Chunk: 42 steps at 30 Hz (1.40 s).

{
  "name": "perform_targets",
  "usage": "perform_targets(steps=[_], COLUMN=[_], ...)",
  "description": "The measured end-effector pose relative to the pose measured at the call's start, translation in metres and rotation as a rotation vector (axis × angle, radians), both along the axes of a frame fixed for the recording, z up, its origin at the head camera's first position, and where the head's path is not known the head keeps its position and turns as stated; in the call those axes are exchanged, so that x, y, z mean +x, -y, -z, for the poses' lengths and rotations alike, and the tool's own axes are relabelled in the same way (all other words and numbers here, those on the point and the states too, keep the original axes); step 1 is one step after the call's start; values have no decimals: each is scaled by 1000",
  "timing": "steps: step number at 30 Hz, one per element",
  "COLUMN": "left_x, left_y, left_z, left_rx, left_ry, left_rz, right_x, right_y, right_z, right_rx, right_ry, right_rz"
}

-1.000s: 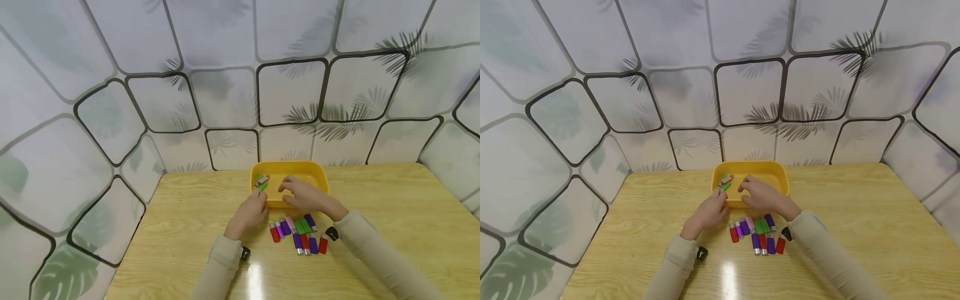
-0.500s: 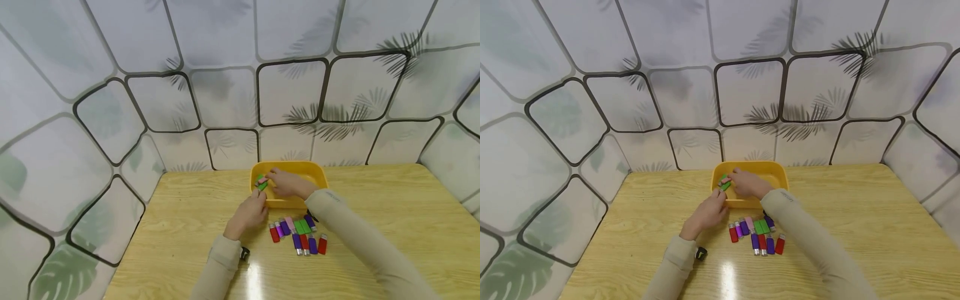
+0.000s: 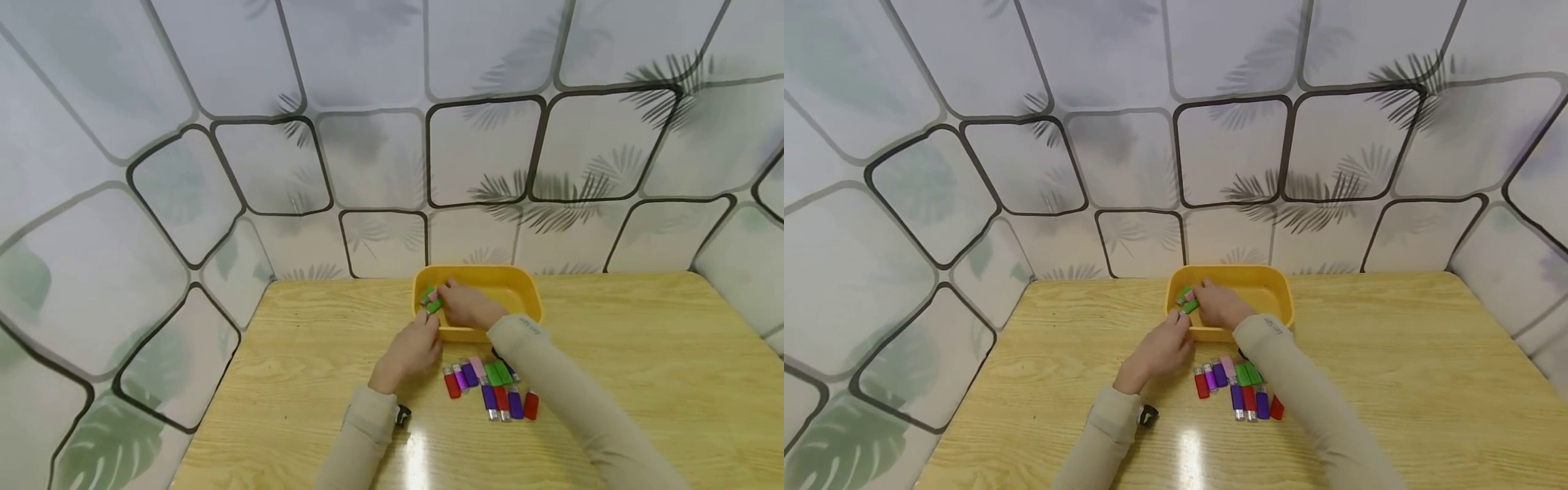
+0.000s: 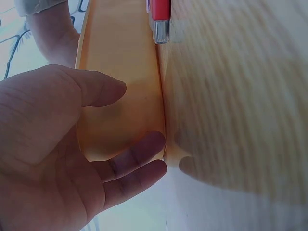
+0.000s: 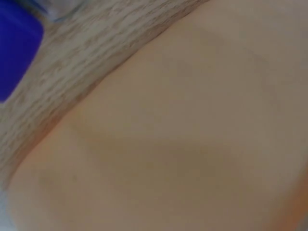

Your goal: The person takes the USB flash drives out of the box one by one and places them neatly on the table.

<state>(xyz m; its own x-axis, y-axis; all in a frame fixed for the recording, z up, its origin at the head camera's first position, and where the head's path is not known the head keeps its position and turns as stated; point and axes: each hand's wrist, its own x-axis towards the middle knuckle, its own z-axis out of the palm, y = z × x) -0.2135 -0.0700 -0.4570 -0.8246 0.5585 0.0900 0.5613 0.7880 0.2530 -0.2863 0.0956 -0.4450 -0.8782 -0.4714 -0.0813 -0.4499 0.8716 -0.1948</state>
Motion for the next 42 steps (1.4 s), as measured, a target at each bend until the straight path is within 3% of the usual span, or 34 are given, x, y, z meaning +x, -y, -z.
perform_targets(steps=[8, 16, 20, 24, 27, 34, 42], left_x=[-1, 0, 4, 2, -1, -1, -1], left_y=[-2, 0, 1, 0, 0, -1, 0], left_z=[-1, 2, 4, 4, 3, 2, 2], left_rx=[0, 1, 20, 23, 20, 20, 8], left_ry=[8, 29, 47, 21, 10, 42, 59], left_rz=[3, -6, -6, -4, -6, -13, -27], right_x=[-6, -6, -4, -5, -6, -9, -10], right_y=[1, 8, 9, 9, 6, -9, -26], right_z=[4, 8, 13, 14, 10, 3, 0], right_rx=[-37, 23, 57, 52, 8, -206, -298], right_ry=[-64, -26, -40, -72, -63, 45, 34], right_rz=[-47, -17, -13, -7, -1, 79, 99])
